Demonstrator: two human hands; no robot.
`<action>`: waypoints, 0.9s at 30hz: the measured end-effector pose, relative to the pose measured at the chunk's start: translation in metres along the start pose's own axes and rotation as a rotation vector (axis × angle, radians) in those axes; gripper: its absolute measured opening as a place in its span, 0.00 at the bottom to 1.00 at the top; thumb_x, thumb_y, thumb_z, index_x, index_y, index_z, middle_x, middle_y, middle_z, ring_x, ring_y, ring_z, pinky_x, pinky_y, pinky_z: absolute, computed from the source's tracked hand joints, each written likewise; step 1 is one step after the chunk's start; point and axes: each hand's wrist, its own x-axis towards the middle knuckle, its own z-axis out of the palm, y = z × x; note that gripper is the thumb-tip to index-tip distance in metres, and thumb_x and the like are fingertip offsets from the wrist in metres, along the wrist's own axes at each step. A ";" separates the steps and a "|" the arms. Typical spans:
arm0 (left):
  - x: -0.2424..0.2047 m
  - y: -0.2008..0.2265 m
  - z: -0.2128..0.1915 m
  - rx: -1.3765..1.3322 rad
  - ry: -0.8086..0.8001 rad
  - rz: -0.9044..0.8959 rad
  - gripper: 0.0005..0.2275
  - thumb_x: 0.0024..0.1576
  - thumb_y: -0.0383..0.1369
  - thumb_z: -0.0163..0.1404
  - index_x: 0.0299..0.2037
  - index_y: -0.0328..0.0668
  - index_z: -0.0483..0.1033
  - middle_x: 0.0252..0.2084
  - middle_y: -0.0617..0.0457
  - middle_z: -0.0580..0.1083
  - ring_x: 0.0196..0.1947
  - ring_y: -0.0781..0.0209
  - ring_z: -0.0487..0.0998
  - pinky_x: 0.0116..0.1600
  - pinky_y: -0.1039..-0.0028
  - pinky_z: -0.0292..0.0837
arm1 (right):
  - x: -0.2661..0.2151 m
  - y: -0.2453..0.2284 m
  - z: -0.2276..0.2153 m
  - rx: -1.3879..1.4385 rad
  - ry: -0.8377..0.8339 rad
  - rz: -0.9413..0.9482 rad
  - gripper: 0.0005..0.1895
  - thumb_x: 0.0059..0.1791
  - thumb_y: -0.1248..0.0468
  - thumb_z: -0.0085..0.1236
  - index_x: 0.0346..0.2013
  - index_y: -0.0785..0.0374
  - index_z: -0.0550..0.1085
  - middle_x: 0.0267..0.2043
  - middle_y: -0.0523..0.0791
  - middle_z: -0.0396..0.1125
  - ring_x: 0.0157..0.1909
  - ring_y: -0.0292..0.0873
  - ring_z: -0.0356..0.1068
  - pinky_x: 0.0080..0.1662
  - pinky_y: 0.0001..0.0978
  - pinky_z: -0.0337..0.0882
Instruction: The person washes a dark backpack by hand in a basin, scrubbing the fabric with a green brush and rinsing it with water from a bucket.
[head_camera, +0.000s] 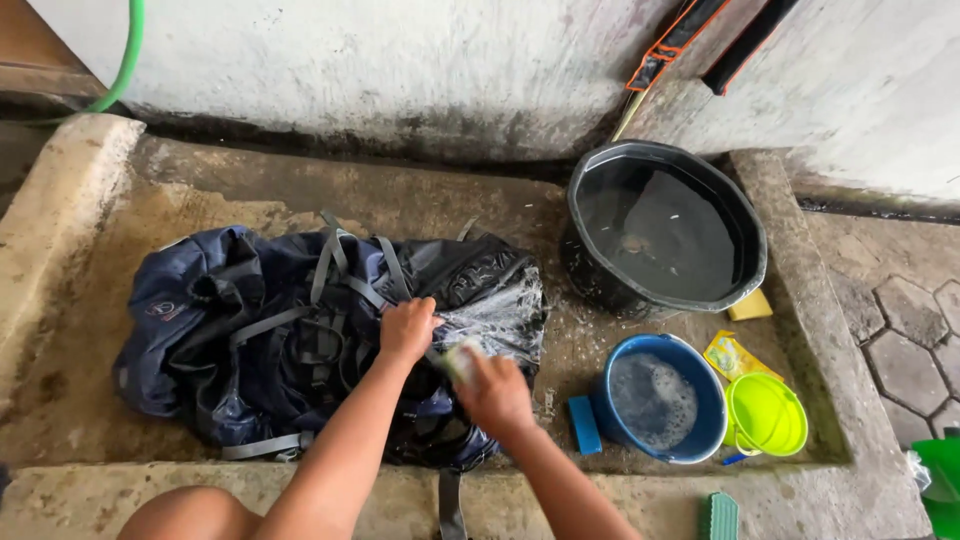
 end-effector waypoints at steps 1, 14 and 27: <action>-0.002 -0.002 0.006 -0.019 -0.030 -0.030 0.11 0.59 0.42 0.54 0.41 0.46 0.71 0.37 0.49 0.76 0.40 0.44 0.82 0.44 0.52 0.78 | -0.018 0.022 0.019 -0.217 0.004 -0.177 0.28 0.41 0.50 0.66 0.52 0.54 0.74 0.32 0.52 0.66 0.33 0.57 0.69 0.34 0.49 0.70; -0.020 -0.001 0.036 -0.141 0.077 -0.172 0.15 0.58 0.46 0.54 0.36 0.43 0.71 0.34 0.47 0.76 0.32 0.39 0.79 0.38 0.51 0.72 | -0.036 -0.011 0.041 -0.153 -0.602 0.176 0.30 0.48 0.46 0.57 0.65 0.43 0.67 0.40 0.47 0.69 0.35 0.50 0.69 0.36 0.44 0.73; -0.109 0.043 0.055 -0.210 -0.272 -0.083 0.25 0.54 0.27 0.46 0.60 0.72 0.73 0.75 0.39 0.52 0.47 0.34 0.79 0.46 0.53 0.78 | -0.034 -0.017 0.034 0.370 -0.192 1.095 0.30 0.53 0.54 0.47 0.70 0.46 0.54 0.57 0.50 0.71 0.49 0.50 0.77 0.44 0.40 0.78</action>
